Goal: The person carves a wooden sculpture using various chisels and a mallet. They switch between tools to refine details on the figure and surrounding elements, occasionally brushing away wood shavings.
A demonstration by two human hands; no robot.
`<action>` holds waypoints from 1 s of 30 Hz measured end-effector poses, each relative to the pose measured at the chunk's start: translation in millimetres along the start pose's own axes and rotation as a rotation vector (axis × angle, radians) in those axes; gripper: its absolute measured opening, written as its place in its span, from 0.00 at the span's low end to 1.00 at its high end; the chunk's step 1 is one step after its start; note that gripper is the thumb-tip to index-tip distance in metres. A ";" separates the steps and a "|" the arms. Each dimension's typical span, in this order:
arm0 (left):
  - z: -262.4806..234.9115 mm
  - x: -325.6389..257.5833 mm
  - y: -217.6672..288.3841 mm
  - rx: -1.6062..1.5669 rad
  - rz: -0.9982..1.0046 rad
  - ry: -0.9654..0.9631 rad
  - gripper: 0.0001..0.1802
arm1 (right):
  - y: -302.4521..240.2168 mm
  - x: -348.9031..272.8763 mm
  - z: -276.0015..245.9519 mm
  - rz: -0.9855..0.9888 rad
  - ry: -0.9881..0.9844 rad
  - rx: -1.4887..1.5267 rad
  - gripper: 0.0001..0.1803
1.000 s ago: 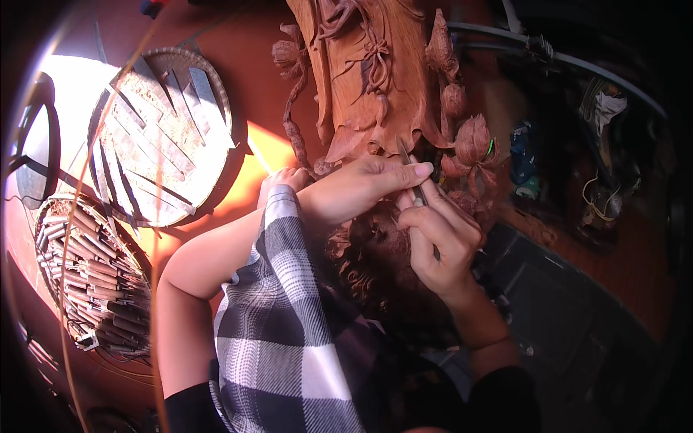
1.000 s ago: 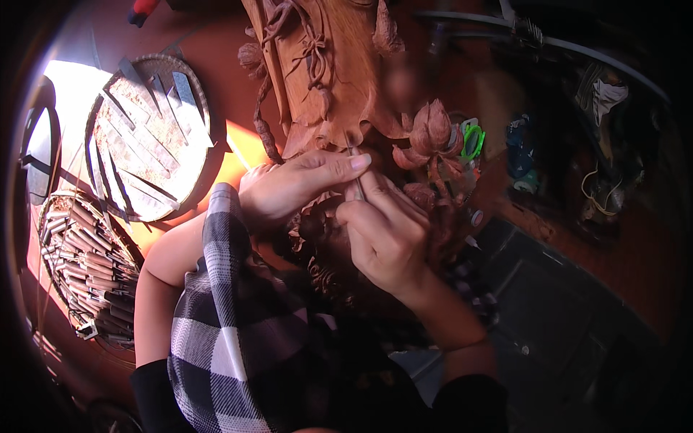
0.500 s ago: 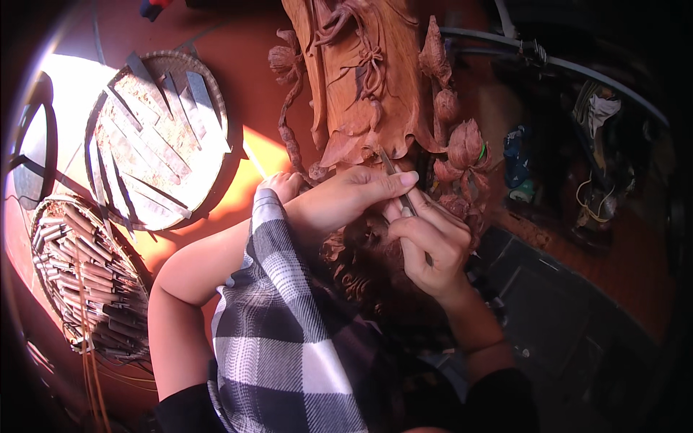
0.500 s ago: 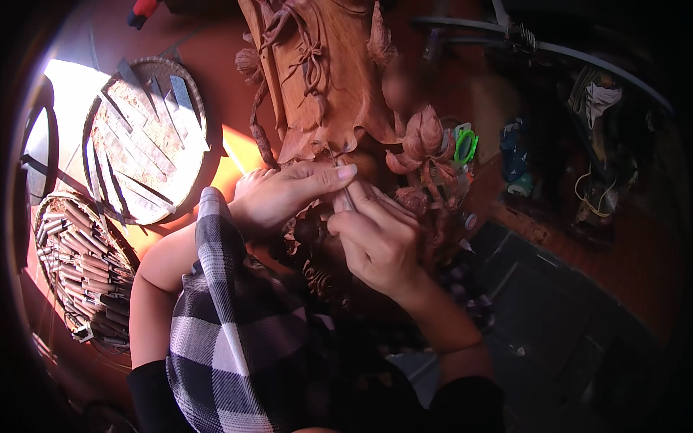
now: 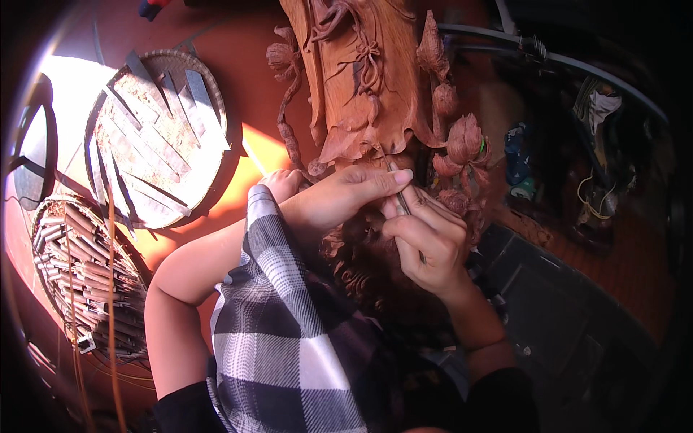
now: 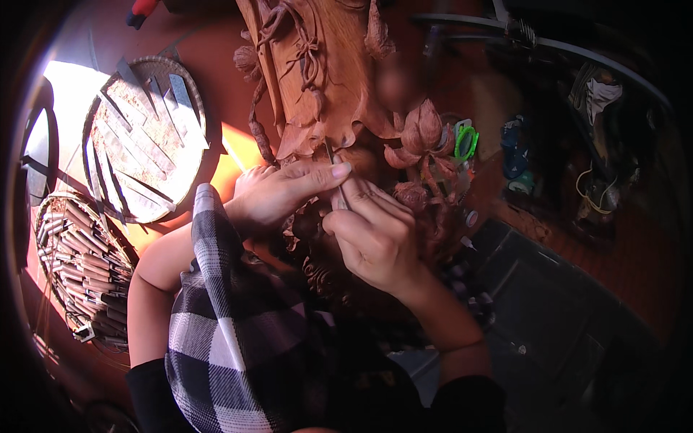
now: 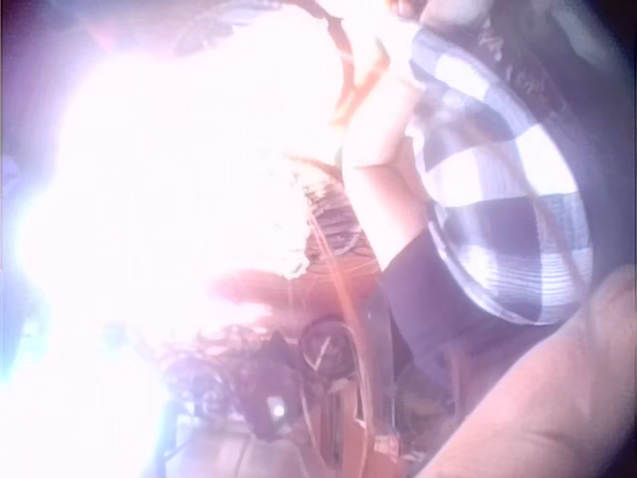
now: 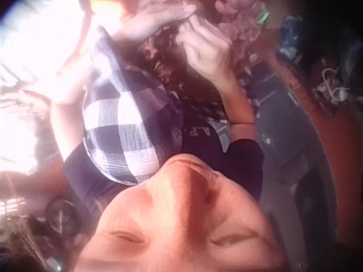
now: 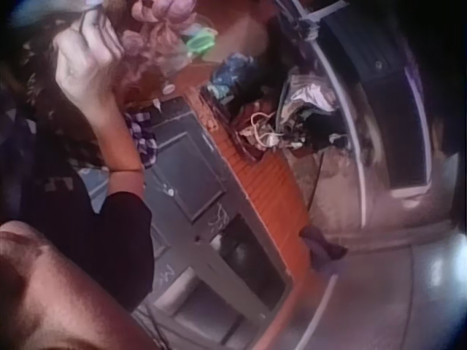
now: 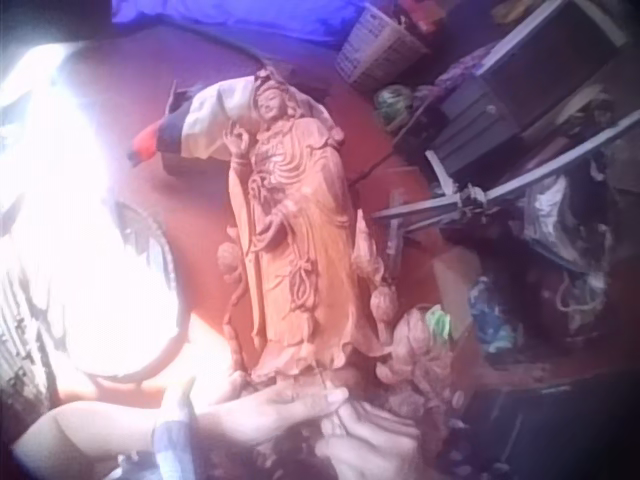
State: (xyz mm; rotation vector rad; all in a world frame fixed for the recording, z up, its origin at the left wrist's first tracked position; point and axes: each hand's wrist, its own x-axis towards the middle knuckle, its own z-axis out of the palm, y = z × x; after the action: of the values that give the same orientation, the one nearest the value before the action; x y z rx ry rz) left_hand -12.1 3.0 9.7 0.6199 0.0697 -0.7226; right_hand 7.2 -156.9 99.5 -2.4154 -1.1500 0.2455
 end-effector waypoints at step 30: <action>-2.6 12.4 -4.4 0.031 -0.019 -0.035 0.26 | -2.0 -1.3 -0.6 0.099 0.003 -0.059 0.06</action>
State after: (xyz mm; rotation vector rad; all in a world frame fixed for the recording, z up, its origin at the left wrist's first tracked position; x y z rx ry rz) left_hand -5.1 -5.5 2.1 0.6367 0.0323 -0.7534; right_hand 5.2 -157.1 100.9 -2.5269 -1.0517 0.2414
